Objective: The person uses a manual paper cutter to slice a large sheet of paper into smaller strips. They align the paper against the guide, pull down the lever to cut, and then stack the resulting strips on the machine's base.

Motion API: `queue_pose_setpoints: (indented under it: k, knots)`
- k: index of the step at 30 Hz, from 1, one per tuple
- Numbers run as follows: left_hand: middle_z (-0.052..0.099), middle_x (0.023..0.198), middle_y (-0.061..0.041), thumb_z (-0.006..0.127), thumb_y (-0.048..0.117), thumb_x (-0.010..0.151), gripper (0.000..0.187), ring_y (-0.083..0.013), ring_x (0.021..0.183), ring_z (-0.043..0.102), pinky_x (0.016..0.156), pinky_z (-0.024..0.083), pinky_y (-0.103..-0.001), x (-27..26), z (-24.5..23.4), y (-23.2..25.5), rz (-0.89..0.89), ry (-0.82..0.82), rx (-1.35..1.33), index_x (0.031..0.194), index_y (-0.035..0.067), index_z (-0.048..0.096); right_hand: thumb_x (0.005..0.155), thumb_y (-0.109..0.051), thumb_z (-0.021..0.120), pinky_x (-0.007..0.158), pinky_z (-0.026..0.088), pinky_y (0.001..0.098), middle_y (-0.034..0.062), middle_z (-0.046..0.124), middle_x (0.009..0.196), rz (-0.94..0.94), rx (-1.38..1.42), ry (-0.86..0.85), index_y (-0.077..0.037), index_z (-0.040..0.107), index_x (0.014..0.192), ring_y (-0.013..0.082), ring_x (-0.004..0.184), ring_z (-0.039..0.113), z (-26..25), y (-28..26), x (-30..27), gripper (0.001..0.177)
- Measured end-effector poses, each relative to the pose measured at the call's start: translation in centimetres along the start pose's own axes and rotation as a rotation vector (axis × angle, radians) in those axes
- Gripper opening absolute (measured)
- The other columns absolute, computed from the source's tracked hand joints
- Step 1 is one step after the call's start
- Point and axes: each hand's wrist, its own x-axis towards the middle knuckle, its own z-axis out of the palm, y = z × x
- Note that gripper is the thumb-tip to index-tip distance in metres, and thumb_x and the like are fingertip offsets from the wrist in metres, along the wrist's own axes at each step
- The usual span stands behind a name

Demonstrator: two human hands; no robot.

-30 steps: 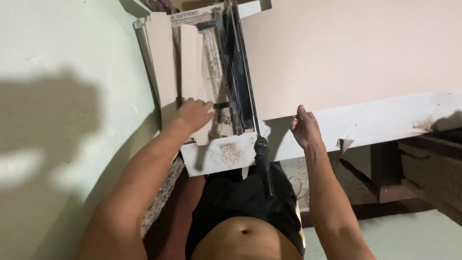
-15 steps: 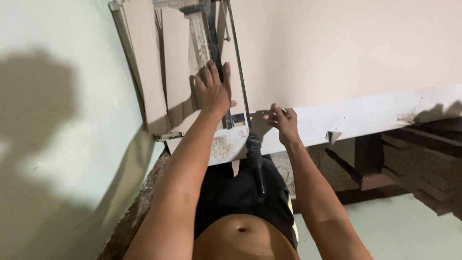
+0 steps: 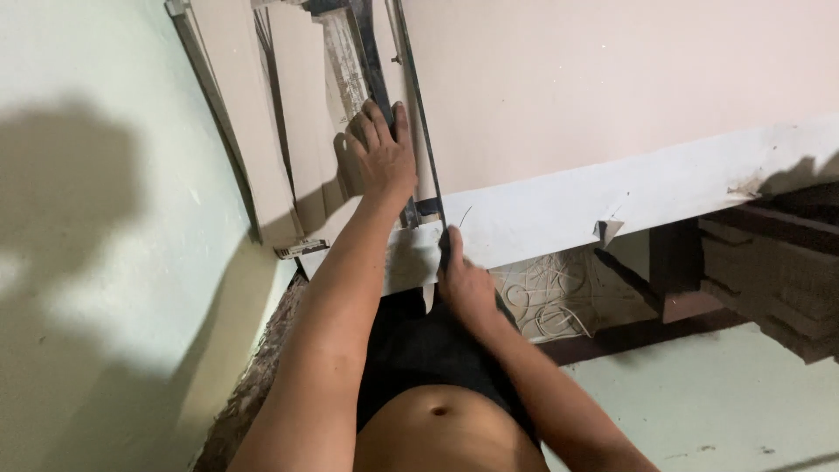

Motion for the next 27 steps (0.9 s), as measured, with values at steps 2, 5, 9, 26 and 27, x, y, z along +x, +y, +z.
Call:
queue_pose_setpoints:
  k: [2,5,9,26,27]
  knots:
    - [0.002,0.163,-0.035,0.087,0.016,0.077,0.120,-0.0487,0.153,0.010,0.118,0.009,-0.074,0.5,-0.6,0.3,-0.002,0.007,-0.012,0.164,0.010,0.005,0.099,-0.022,0.049,0.081,0.060,0.0585,0.0295,0.073,0.105,-0.083,-0.021,0.099,-0.006,0.011,0.165,0.0485,0.092,0.074,3.8,3.7,4.3,0.078]
    - [0.004,0.163,-0.035,0.087,0.015,0.079,0.119,-0.0487,0.153,0.010,0.118,0.009,-0.073,-0.1,0.5,-0.1,0.001,-0.006,-0.018,0.164,0.011,0.005,0.096,-0.023,0.055,0.076,0.060,0.0589,0.0284,0.073,0.099,-0.123,0.071,0.120,-0.010,0.013,0.163,0.0494,0.086,0.074,3.4,4.1,2.5,0.080]
    - [0.012,0.168,-0.023,0.080,0.028,0.085,0.082,-0.0470,0.154,0.002,0.117,0.001,-0.076,-3.4,-4.0,0.4,0.071,0.111,0.193,0.156,0.012,0.042,0.090,-0.052,0.061,0.068,0.061,0.0518,0.0268,0.076,0.092,-0.026,0.420,-0.032,-0.016,0.017,0.162,0.0451,0.081,0.078,-9.7,-1.9,-7.5,0.092]
    - [0.070,0.102,0.000,0.069,0.010,0.087,0.014,-0.0235,0.077,0.068,0.065,0.050,-0.044,-3.0,1.9,-13.5,0.568,0.025,0.673,0.085,0.023,0.075,0.104,-0.040,0.067,0.056,0.058,0.0265,0.0008,0.050,0.093,0.187,1.795,0.222,-0.015,0.027,0.126,0.0206,0.068,0.065,-4.1,15.7,13.0,0.052]
    - [0.062,0.117,-0.002,0.071,0.011,0.087,0.010,-0.0239,0.083,0.065,0.069,0.051,-0.040,-2.2,2.1,-14.6,0.563,0.012,0.596,0.091,0.020,0.073,0.106,-0.029,0.066,0.054,0.056,0.0260,-0.0052,0.048,0.078,0.142,1.855,0.263,-0.017,0.040,0.098,0.0179,0.060,0.063,-4.1,16.1,12.7,0.030]
